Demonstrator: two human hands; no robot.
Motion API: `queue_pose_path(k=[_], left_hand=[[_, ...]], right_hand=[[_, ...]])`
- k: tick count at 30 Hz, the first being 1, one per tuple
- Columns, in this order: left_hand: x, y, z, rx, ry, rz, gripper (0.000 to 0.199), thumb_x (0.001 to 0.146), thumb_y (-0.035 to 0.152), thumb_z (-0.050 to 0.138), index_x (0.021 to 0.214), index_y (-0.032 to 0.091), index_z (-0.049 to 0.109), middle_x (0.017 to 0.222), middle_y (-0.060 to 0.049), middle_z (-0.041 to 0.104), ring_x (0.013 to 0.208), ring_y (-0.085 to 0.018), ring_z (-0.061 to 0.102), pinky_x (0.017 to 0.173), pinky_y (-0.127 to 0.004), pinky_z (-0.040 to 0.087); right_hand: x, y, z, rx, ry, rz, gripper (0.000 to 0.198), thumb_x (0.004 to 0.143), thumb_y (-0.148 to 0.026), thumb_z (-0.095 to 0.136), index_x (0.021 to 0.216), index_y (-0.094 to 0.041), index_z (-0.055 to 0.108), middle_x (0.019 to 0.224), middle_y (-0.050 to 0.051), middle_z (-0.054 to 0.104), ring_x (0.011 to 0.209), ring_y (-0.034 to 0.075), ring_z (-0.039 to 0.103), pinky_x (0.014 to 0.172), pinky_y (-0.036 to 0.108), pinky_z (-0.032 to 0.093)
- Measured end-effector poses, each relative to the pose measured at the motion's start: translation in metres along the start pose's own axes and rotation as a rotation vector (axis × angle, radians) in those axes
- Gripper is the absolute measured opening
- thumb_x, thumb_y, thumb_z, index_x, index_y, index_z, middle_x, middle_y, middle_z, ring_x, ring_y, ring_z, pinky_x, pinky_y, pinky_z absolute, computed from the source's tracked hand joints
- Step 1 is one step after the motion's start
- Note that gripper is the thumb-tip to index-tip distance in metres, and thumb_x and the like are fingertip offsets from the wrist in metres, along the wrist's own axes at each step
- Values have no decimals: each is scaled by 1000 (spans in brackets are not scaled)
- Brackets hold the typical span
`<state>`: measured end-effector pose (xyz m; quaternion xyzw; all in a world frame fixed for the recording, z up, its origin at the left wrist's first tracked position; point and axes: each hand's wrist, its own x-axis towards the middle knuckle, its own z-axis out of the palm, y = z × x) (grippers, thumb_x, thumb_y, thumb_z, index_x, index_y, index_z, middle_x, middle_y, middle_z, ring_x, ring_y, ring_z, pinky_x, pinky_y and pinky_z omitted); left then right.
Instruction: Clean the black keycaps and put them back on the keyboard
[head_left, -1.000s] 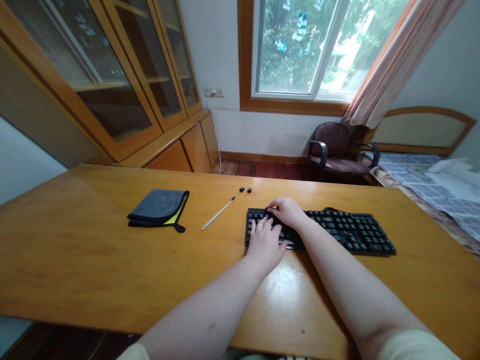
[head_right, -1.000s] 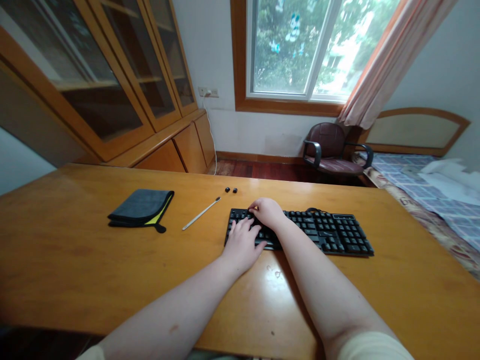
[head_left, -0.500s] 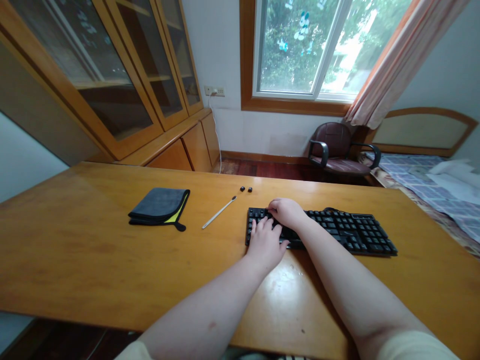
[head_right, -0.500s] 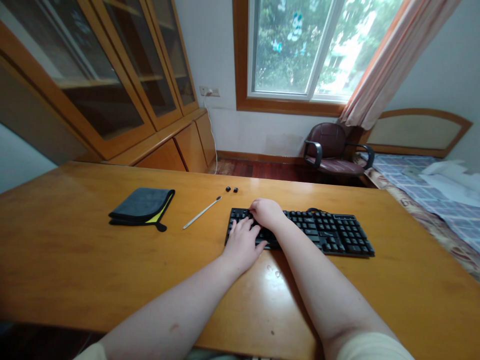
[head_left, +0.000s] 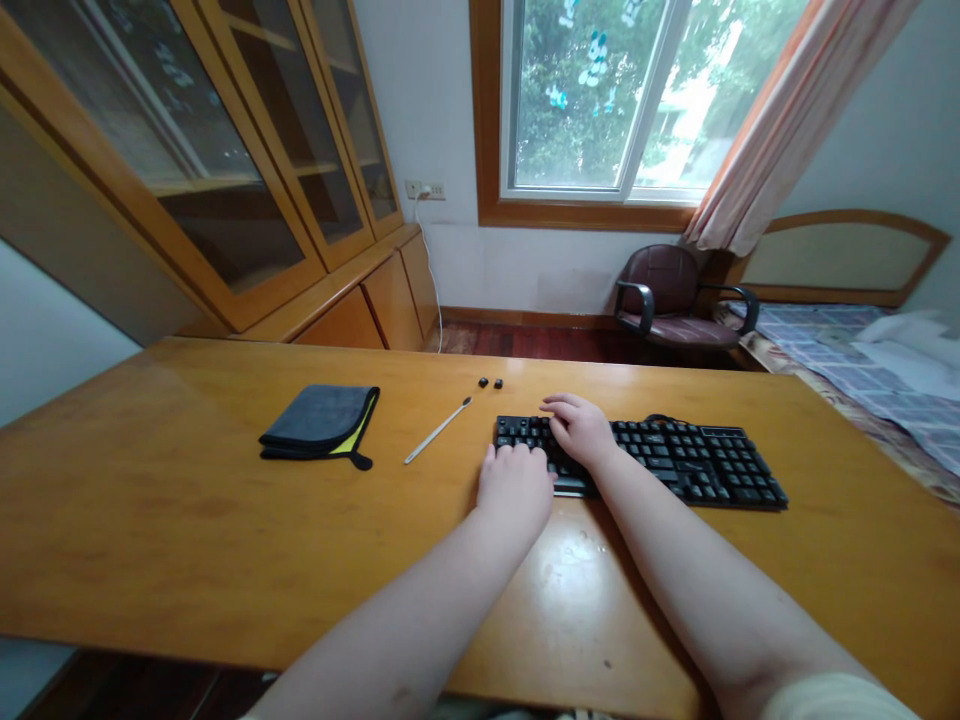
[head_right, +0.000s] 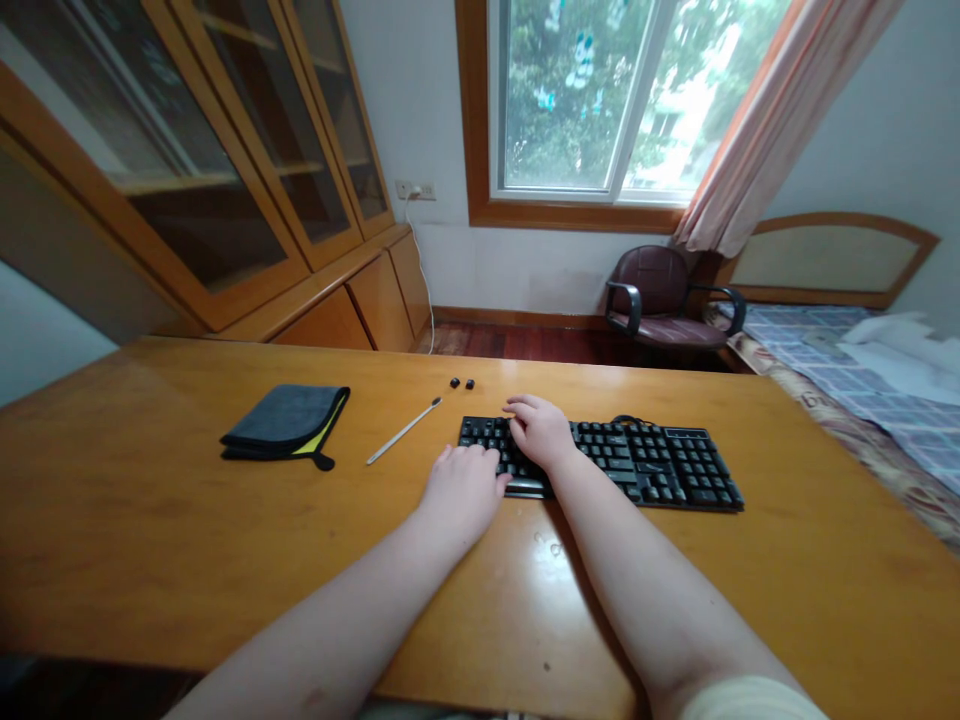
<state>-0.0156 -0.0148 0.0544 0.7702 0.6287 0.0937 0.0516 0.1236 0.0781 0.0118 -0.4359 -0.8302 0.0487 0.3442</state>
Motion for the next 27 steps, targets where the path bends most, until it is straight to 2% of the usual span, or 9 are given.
queue_pose_path(k=[2, 4, 8, 11, 13, 15, 19, 23, 27], left_hand=[[17, -19, -13, 39, 43, -16, 22, 82, 33, 51, 86, 17, 65, 84, -11, 64, 83, -27, 59, 81, -44, 43], [41, -44, -20, 75, 132, -24, 22, 85, 28, 46, 90, 17, 64, 89, -12, 64, 88, -27, 58, 80, -40, 43], [90, -85, -12, 130, 242, -3, 23, 83, 20, 47, 97, 17, 65, 98, -12, 63, 99, -28, 52, 95, -47, 33], [117, -96, 3, 155, 253, 74, 27, 83, 15, 45, 100, 19, 65, 110, -11, 62, 107, -29, 47, 104, -55, 18], [131, -95, 13, 182, 236, 124, 28, 82, 13, 44, 97, 19, 67, 110, -12, 62, 111, -30, 43, 105, -59, 8], [140, -93, 19, 192, 185, 132, 27, 81, 12, 45, 95, 18, 68, 106, -13, 64, 112, -30, 43, 105, -59, 4], [152, -92, 26, 168, 78, 89, 20, 77, 11, 52, 86, 13, 70, 94, -16, 67, 106, -30, 49, 104, -55, 12], [154, -90, 28, 111, 74, 70, 13, 74, 11, 58, 78, 10, 69, 85, -17, 67, 97, -30, 56, 100, -52, 24], [141, -83, 22, -16, 116, 102, 18, 76, 16, 59, 92, 16, 68, 96, -11, 65, 93, -23, 59, 93, -39, 39]], right_hand=[[0, 3, 0, 73, 145, 25, 28, 80, -16, 45, 97, -19, 67, 99, 7, 66, 94, 19, 61, 86, 32, 48], [1, 4, -1, 101, 221, 62, 28, 80, -17, 45, 100, -19, 65, 98, 9, 65, 93, 20, 61, 86, 34, 48], [2, 3, 0, 110, 261, 106, 29, 80, -17, 45, 103, -19, 63, 100, 9, 64, 94, 22, 60, 86, 37, 48], [2, 1, 1, 118, 245, 101, 28, 80, -16, 44, 102, -20, 62, 98, 9, 64, 94, 22, 60, 86, 38, 48], [1, 1, 2, 125, 242, 94, 27, 80, -15, 44, 100, -19, 62, 97, 9, 65, 93, 22, 60, 85, 37, 48], [2, 1, 2, 133, 250, 87, 26, 80, -15, 44, 98, -19, 62, 95, 8, 65, 91, 21, 60, 84, 36, 48], [2, 1, 2, 143, 267, 92, 25, 81, -14, 43, 96, -20, 61, 93, 8, 65, 90, 21, 60, 83, 36, 48], [3, 0, 2, 147, 285, 106, 24, 82, -14, 42, 95, -20, 61, 93, 8, 65, 90, 21, 60, 83, 35, 48], [3, 0, 1, 127, 284, 153, 24, 80, -15, 43, 98, -19, 59, 92, 8, 64, 85, 21, 59, 81, 36, 47]])
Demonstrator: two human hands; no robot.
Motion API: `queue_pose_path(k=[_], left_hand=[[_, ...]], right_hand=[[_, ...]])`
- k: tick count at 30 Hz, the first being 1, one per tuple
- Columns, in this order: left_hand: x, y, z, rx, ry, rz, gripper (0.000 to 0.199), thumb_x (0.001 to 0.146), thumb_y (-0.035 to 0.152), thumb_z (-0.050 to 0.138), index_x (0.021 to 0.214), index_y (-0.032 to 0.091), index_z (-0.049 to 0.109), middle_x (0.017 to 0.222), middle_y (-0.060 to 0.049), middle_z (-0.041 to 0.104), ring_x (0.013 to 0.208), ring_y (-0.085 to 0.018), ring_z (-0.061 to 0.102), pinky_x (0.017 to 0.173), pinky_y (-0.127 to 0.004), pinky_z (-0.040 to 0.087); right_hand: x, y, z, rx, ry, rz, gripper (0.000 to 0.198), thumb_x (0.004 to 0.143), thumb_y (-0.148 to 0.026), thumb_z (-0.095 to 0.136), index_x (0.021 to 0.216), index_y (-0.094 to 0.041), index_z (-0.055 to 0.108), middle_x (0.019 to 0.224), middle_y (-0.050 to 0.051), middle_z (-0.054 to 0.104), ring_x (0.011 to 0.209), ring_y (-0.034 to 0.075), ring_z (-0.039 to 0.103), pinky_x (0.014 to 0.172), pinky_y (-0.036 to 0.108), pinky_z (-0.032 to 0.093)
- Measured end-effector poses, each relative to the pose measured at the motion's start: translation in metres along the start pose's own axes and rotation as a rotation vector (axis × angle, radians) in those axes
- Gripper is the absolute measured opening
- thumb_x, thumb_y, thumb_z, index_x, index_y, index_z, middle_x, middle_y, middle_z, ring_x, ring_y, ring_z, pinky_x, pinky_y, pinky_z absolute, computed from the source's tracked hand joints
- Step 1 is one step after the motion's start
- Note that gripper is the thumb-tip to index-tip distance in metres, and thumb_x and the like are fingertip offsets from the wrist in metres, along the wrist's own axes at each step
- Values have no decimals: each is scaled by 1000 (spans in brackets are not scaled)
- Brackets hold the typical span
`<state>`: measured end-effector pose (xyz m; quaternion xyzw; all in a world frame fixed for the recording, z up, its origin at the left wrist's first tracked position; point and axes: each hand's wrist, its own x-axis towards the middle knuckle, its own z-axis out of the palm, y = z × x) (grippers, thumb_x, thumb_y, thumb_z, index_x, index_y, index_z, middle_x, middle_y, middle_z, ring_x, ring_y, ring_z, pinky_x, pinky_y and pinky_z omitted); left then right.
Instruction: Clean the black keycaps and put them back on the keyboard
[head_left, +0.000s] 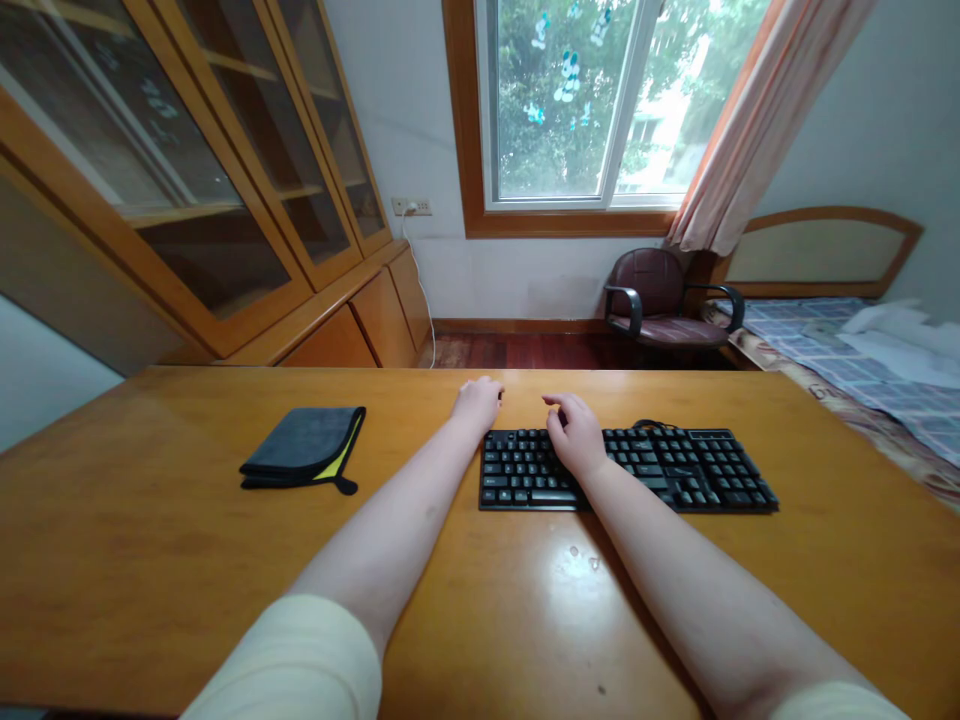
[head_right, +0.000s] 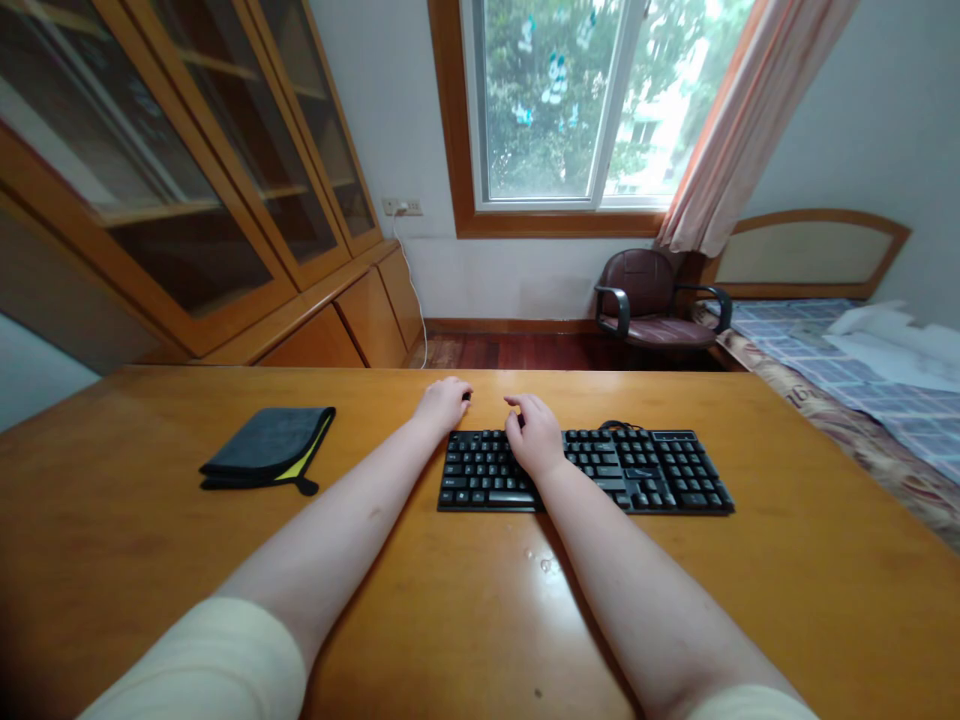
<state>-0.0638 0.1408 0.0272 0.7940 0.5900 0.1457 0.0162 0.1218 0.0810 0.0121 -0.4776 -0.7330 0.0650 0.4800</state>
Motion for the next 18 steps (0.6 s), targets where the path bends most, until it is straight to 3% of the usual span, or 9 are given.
queue_pose_path(k=[3, 6, 11, 18], left_hand=[[-19, 11, -8, -170, 74, 1, 21, 77, 21, 62, 98, 19, 65, 99, -6, 62, 88, -15, 61, 83, -26, 47], [-41, 22, -13, -613, 216, -59, 19, 70, 19, 68, 89, 18, 67, 90, -4, 61, 77, -14, 61, 75, -27, 51], [-61, 28, -12, -893, 289, -8, 22, 69, 19, 68, 91, 21, 70, 92, -4, 61, 86, -16, 60, 80, -30, 50], [-64, 27, -4, -1338, 287, -198, 36, 60, 16, 73, 95, 16, 65, 88, -5, 67, 85, -16, 63, 84, -34, 49]], right_hand=[[1, 0, -1, -12, -18, 37, 26, 78, -16, 45, 100, -18, 57, 90, 7, 61, 77, 20, 57, 78, 37, 47], [3, 1, 0, 4, -65, 45, 33, 70, -13, 47, 102, -18, 53, 87, 6, 58, 76, 20, 55, 78, 37, 46], [4, 5, 6, 111, -71, 64, 36, 62, -8, 46, 97, -20, 46, 97, 8, 56, 95, 22, 54, 89, 41, 44], [0, -6, 12, 608, -92, 160, 35, 74, -21, 59, 105, -22, 44, 112, 10, 59, 100, 19, 59, 88, 38, 47]])
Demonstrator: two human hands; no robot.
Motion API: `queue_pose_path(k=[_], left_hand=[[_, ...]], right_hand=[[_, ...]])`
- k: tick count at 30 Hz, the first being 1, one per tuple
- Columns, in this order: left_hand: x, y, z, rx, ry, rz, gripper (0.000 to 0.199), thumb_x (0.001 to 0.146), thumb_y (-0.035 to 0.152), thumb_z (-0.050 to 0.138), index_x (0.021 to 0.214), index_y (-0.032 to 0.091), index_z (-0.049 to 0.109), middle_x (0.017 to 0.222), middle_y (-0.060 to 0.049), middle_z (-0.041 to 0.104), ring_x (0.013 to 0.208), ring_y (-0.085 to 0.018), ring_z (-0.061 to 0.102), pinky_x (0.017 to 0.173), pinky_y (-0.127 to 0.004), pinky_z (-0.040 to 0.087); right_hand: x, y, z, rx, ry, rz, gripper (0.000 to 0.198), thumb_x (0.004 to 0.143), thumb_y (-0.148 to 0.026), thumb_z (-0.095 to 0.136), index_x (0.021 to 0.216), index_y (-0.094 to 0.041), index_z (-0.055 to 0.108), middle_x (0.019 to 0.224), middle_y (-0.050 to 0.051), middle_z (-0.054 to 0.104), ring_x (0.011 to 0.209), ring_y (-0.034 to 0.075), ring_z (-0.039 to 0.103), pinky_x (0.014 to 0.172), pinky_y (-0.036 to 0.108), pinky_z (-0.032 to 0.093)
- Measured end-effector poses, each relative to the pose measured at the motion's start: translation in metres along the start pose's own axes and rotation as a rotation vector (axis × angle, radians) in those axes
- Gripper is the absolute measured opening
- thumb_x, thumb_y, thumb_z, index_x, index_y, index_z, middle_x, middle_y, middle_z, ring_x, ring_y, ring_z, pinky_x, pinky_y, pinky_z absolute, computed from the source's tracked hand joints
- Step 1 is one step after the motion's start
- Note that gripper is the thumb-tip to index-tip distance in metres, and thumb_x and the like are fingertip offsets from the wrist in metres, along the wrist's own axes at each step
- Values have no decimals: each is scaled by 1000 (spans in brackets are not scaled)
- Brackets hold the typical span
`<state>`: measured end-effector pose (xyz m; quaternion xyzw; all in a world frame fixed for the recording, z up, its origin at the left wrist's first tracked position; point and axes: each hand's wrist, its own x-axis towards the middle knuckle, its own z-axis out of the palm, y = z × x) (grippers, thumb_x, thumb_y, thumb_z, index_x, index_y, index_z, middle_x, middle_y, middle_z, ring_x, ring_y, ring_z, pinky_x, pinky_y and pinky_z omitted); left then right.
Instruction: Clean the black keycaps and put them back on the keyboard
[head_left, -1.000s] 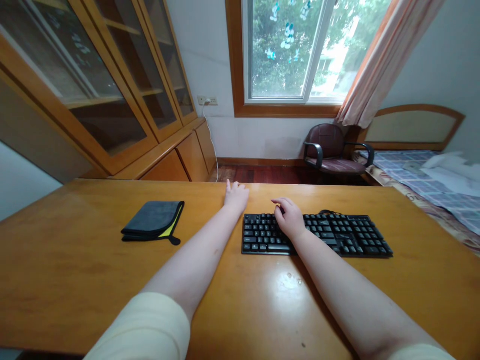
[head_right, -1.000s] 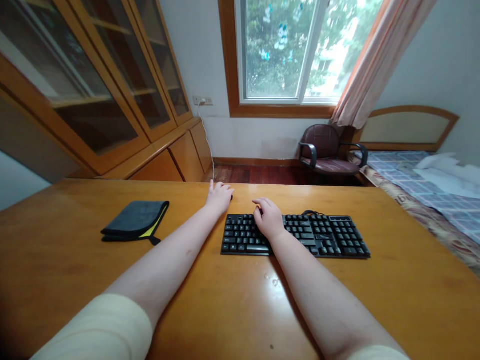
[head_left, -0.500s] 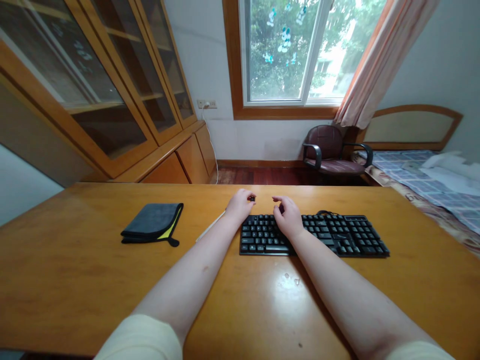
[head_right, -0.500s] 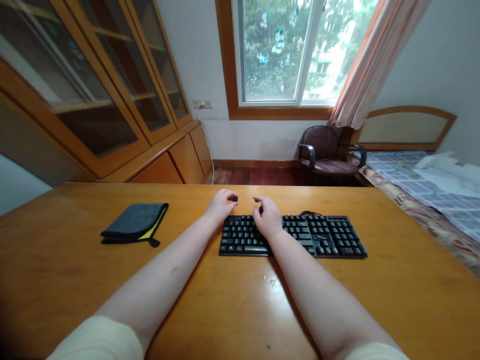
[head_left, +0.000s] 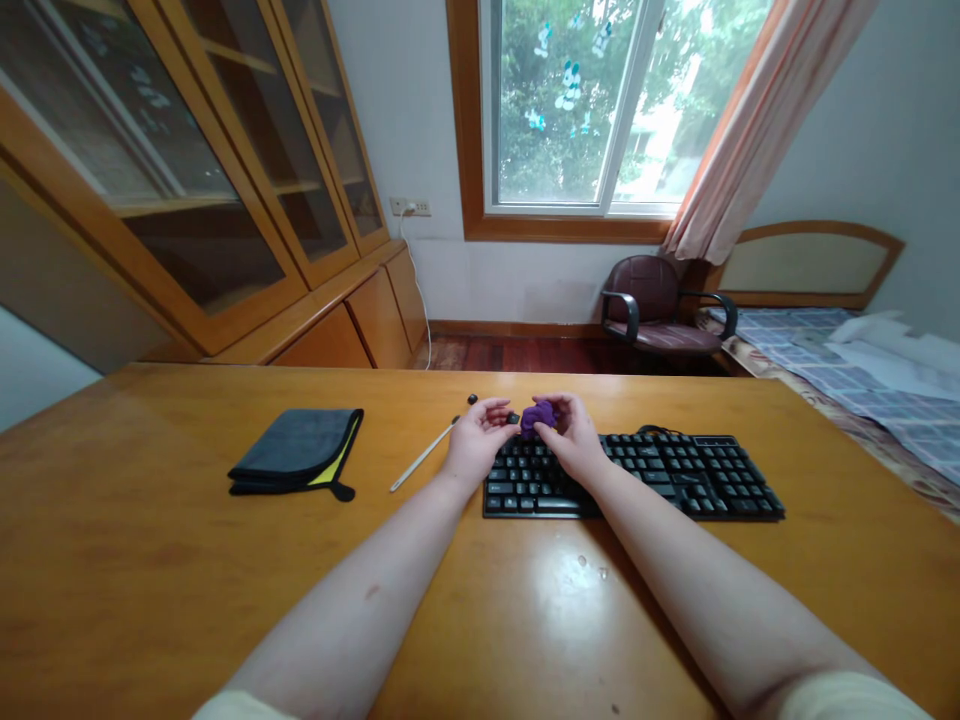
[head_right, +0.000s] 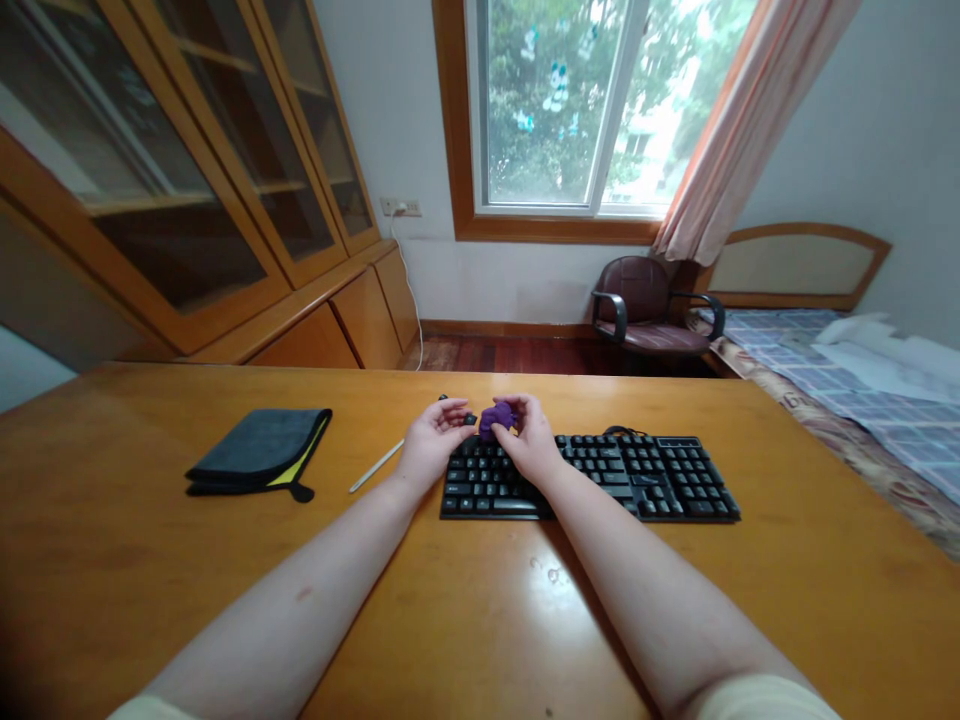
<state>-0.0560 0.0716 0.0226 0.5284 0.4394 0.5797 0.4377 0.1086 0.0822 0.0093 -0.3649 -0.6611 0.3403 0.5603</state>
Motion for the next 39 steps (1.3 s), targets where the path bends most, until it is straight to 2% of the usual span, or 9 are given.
queue_pose_path(k=[3, 6, 13, 16, 19, 21, 28, 34, 39], left_hand=[[-2, 0, 1, -60, 5, -14, 29, 57, 19, 76, 83, 14, 64, 80, -4, 68, 77, -15, 64, 81, -33, 50], [-5, 4, 3, -60, -16, 0, 27, 57, 21, 76, 81, 14, 65, 80, -3, 68, 76, -15, 64, 79, -33, 50], [-11, 13, 8, -62, 43, -67, 24, 56, 22, 77, 76, 14, 66, 74, -3, 70, 69, -16, 65, 72, -32, 52], [-12, 16, 8, 5, 72, -13, 21, 58, 24, 76, 75, 15, 68, 75, -4, 71, 70, -16, 65, 73, -31, 52], [-13, 19, 6, 46, 116, 13, 19, 60, 24, 75, 76, 16, 70, 75, -4, 71, 72, -17, 66, 74, -31, 52], [-13, 20, 4, 47, 117, 18, 19, 60, 23, 75, 77, 16, 71, 78, -4, 72, 75, -19, 67, 76, -32, 53], [-17, 22, 6, 60, 53, 85, 11, 66, 20, 70, 76, 18, 73, 79, -5, 73, 77, -19, 67, 80, -33, 52], [-19, 23, 10, -46, 36, -25, 12, 65, 23, 71, 75, 18, 73, 78, -5, 73, 76, -19, 67, 79, -34, 52], [-18, 15, 12, -189, 19, -109, 19, 62, 27, 74, 78, 17, 73, 82, -6, 73, 79, -19, 67, 82, -35, 50]], right_hand=[[1, -6, 1, 120, -21, 58, 34, 72, -28, 67, 103, -20, 54, 109, 9, 63, 99, 20, 61, 90, 39, 47], [2, -8, 0, 152, -1, 138, 31, 69, -32, 71, 96, -20, 63, 99, 6, 69, 93, 20, 64, 90, 41, 48], [2, -16, 0, 155, 46, 195, 29, 65, -36, 73, 89, -20, 68, 88, 4, 72, 85, 21, 66, 82, 40, 52], [1, -25, -1, 132, -55, 159, 28, 71, -35, 68, 95, -21, 68, 96, 6, 71, 91, 21, 65, 88, 41, 50], [1, -32, -1, 138, -199, 62, 41, 72, -32, 69, 111, -24, 63, 113, 7, 65, 106, 23, 59, 96, 43, 44], [2, -32, -1, 114, -226, 30, 47, 69, -30, 72, 114, -25, 61, 116, 6, 64, 109, 24, 57, 98, 43, 42], [2, -24, 0, 42, -110, 44, 34, 65, -29, 74, 98, -23, 68, 98, 5, 69, 94, 21, 63, 90, 40, 48], [2, -34, -1, 11, -102, 105, 23, 66, -32, 72, 86, -21, 69, 87, 4, 71, 83, 20, 65, 80, 36, 51], [1, -41, -2, -47, -63, 93, 17, 72, -33, 67, 81, -19, 67, 75, 2, 68, 70, 18, 63, 68, 32, 50]])
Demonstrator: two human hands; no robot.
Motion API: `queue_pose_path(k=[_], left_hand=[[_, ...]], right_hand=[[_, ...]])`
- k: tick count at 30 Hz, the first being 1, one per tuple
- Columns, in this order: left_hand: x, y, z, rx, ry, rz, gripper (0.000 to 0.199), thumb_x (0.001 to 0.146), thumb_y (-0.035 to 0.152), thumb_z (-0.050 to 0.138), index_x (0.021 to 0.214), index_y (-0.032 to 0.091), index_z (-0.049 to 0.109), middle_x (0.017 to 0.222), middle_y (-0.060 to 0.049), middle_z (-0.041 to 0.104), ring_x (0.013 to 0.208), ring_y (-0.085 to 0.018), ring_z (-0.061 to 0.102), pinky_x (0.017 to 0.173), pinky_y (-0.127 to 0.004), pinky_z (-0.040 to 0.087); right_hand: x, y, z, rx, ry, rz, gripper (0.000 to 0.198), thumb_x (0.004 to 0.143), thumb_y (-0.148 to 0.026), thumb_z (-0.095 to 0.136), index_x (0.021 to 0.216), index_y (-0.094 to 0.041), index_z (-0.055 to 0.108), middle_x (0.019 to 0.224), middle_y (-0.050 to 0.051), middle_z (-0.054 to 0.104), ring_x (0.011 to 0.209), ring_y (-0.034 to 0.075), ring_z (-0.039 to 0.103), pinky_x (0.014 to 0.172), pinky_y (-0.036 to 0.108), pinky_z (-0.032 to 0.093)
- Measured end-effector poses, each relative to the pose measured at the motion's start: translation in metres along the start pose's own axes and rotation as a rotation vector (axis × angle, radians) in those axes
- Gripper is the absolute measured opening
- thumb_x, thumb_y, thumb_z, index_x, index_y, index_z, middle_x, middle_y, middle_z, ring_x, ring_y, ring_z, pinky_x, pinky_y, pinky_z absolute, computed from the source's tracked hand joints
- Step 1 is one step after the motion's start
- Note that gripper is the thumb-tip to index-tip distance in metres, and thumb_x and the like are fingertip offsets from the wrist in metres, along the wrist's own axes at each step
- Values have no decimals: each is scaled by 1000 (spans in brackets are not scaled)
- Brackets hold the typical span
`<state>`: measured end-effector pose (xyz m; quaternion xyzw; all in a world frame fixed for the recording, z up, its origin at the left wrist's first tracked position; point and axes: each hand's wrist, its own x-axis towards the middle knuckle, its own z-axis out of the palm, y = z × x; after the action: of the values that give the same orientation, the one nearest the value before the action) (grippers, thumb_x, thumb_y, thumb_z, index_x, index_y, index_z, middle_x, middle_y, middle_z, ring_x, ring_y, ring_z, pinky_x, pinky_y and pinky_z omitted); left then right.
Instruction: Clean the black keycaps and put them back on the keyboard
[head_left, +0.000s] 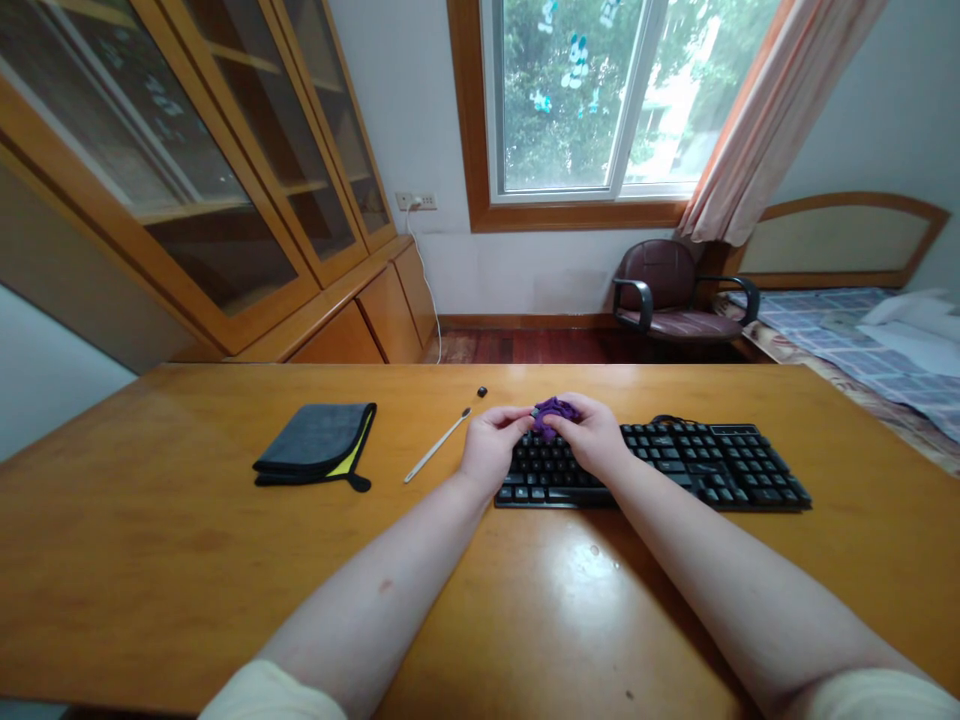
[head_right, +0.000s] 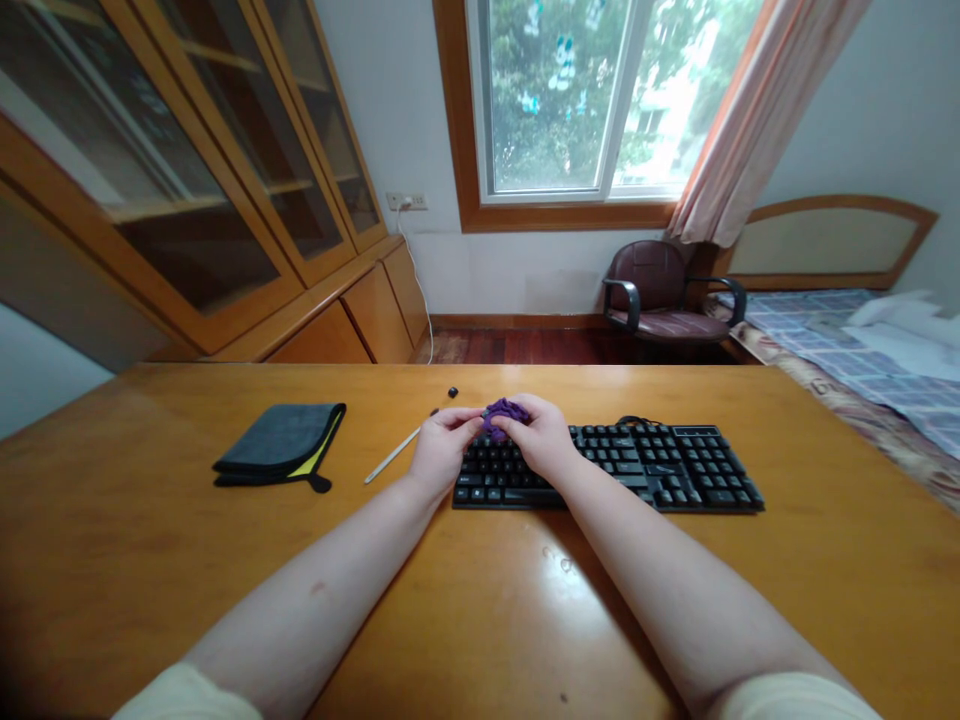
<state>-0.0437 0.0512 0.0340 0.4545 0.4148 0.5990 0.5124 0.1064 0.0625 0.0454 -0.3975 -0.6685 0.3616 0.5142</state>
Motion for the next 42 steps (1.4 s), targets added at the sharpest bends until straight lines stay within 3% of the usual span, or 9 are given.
queue_pose_path(k=[4, 11, 14, 19, 23, 28, 34, 39, 42], left_hand=[[2, -7, -2, -63, -7, -28, 23, 61, 30, 75, 80, 17, 72, 83, -6, 72, 79, -19, 66, 83, -34, 50], [3, -4, -1, -125, -56, -21, 33, 54, 24, 80, 83, 15, 67, 80, -4, 70, 75, -15, 64, 80, -31, 49], [4, -3, -2, -130, -76, -10, 34, 52, 25, 81, 82, 16, 65, 76, -1, 68, 72, -13, 63, 78, -30, 49], [6, -1, -4, -149, -130, -24, 36, 61, 30, 76, 93, 17, 67, 91, -5, 69, 83, -16, 63, 86, -33, 47], [5, 1, -2, -129, -144, -34, 40, 65, 30, 74, 101, 17, 65, 94, -6, 68, 88, -18, 63, 87, -33, 46], [3, 3, -1, -113, -99, -6, 32, 64, 26, 75, 91, 15, 63, 85, -4, 68, 81, -15, 63, 84, -32, 47], [5, 8, -1, 2, -102, 83, 26, 65, 22, 72, 91, 16, 68, 94, -6, 69, 91, -19, 63, 90, -36, 45], [6, 7, -2, -23, -82, 56, 34, 65, 21, 71, 99, 17, 65, 89, -5, 70, 86, -17, 64, 86, -35, 48], [6, 6, -2, -1, -65, 82, 25, 66, 21, 71, 90, 16, 67, 83, -4, 70, 81, -16, 65, 82, -33, 49]], right_hand=[[-1, -4, 3, -35, 8, 18, 16, 78, -33, 59, 74, -18, 63, 61, 0, 62, 57, 15, 57, 57, 27, 46], [-3, -9, 4, -203, 28, -48, 19, 81, -33, 54, 71, -18, 60, 62, 1, 60, 61, 16, 56, 59, 27, 44], [-2, -8, 4, -101, -18, -15, 17, 80, -34, 57, 73, -18, 62, 62, 1, 60, 59, 16, 56, 59, 28, 46], [0, -2, 6, 142, 86, 49, 21, 75, -38, 62, 83, -18, 63, 76, 3, 67, 64, 16, 61, 62, 30, 51], [0, -1, 6, 158, 86, 63, 26, 71, -39, 68, 84, -18, 63, 80, 4, 68, 69, 17, 63, 67, 32, 53], [0, 2, 4, 57, 79, 10, 24, 72, -38, 68, 85, -19, 65, 87, 5, 68, 81, 20, 63, 78, 37, 51], [3, 3, -2, -57, 46, -165, 22, 74, -30, 68, 94, -23, 66, 98, 5, 64, 96, 21, 59, 90, 40, 45], [6, 5, -6, -54, 8, -194, 26, 73, -29, 69, 99, -25, 66, 101, 5, 61, 99, 21, 57, 90, 39, 45], [8, 4, -9, -67, -16, -189, 28, 74, -30, 68, 101, -25, 66, 100, 5, 61, 97, 21, 58, 89, 39, 46]])
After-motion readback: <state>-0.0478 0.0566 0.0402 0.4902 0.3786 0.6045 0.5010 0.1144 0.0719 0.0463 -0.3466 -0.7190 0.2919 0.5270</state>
